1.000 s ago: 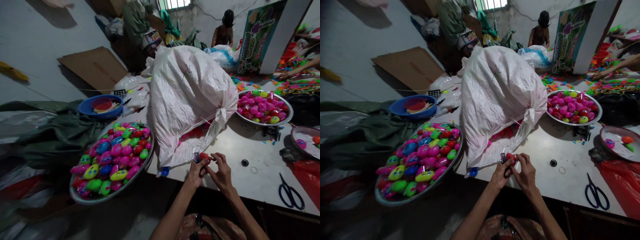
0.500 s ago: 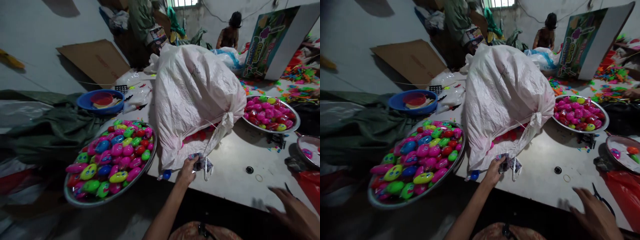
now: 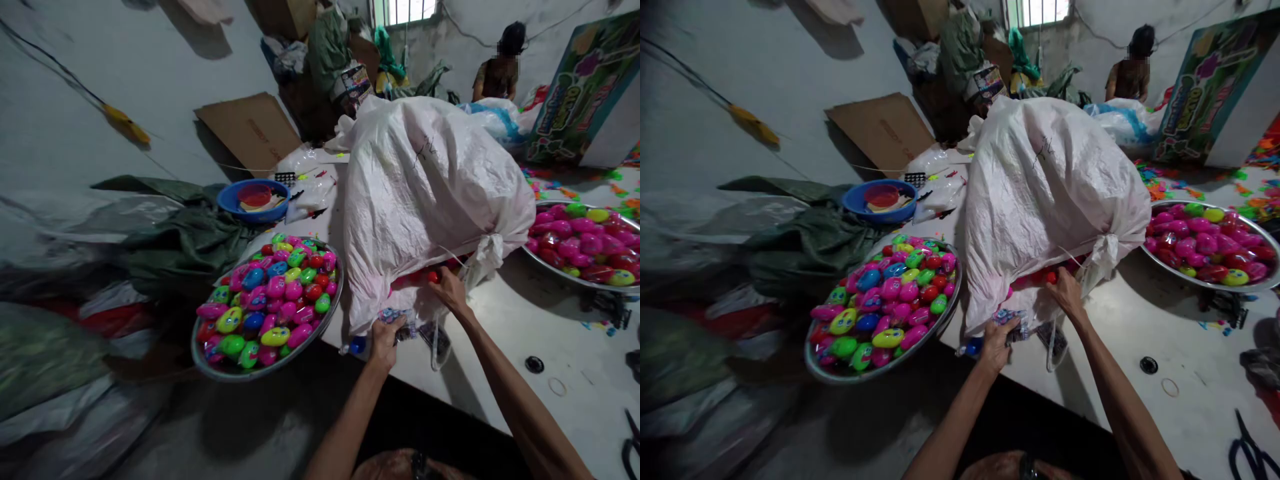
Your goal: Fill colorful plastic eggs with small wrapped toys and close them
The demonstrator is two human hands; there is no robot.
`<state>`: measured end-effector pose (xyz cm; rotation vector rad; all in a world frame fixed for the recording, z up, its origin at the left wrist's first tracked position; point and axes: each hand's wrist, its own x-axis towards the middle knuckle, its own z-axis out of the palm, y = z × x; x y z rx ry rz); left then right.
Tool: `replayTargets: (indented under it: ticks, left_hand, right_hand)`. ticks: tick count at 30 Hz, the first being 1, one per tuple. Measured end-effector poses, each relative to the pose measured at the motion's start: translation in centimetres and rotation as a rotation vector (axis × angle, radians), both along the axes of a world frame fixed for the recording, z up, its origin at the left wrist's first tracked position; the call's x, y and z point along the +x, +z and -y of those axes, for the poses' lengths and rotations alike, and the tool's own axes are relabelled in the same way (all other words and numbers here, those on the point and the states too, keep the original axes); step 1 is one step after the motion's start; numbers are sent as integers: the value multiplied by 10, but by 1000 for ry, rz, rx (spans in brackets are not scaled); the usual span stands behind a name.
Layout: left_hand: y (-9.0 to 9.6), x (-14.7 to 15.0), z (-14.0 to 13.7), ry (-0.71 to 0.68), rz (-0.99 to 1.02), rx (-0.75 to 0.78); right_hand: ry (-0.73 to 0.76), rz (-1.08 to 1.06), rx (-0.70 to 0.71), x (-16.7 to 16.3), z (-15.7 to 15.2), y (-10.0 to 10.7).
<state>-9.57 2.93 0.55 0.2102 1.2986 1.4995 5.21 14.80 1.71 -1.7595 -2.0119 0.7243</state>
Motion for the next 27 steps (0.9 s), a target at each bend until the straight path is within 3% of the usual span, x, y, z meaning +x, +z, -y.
replayTargets:
  ticks: [2,6,8,14,20,27]
  left_hand:
    - [-2,2,-3,-2,-1,10]
    - [-6,15,-6,-34,-22,-18]
    - [-7,21,-5,-69,-51,-15]
    - [-4,31,0,-213,-109,-4]
    - [4,30,1,-353,-4,-57]
    - [1,28,3,-364,-213,-61]
  right_hand:
    - [21,-260,-75,10,26,0]
    - [-39,-1021,-330,25,78,2]
    - [-123,-1162,-384,29,94,4]
    - [-81,-1290,-540,28,99,6]
    - [-246,-1405,-456,25,103,-6]
    - [-234,-1427,-471,26,110,-11]
